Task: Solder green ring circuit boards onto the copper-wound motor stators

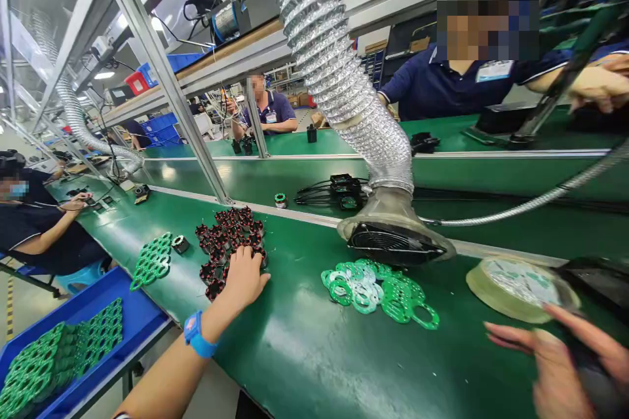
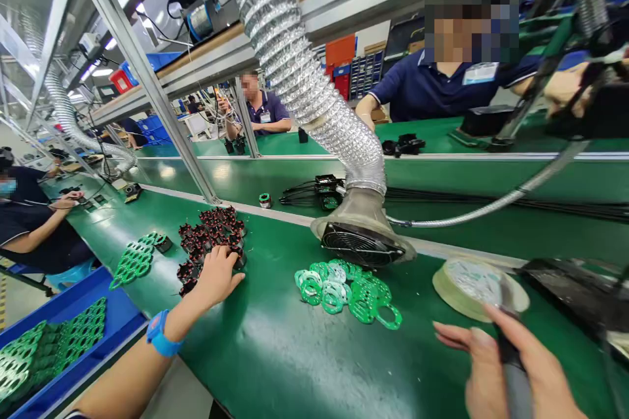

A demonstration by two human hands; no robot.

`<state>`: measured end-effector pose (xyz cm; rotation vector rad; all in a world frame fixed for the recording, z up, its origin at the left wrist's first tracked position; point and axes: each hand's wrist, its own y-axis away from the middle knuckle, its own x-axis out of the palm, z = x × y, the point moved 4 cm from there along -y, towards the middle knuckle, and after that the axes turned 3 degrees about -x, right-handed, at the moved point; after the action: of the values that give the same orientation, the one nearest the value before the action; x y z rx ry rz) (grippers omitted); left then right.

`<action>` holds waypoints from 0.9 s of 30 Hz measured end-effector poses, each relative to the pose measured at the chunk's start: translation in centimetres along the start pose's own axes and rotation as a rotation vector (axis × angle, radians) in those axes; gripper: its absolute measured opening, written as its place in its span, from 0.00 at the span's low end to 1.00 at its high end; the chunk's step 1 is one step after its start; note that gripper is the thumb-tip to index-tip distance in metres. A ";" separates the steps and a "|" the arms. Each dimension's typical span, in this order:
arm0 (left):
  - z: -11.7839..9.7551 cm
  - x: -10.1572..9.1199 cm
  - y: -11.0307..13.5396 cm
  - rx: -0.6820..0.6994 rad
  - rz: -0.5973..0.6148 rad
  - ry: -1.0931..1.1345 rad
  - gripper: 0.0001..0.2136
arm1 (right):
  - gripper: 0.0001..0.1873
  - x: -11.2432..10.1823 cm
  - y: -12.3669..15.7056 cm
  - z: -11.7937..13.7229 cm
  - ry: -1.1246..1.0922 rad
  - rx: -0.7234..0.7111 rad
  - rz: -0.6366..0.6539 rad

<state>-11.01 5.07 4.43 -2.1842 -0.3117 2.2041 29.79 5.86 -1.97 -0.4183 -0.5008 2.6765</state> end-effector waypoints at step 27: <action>-7.6 3.7 5.5 0.317 0.225 0.575 0.19 | 0.17 11.0 7.7 7.2 0.635 -0.183 0.564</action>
<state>-2.85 1.23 -0.12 -2.6086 0.2899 1.4568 15.12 1.83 -0.98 -1.5986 -0.4745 2.7670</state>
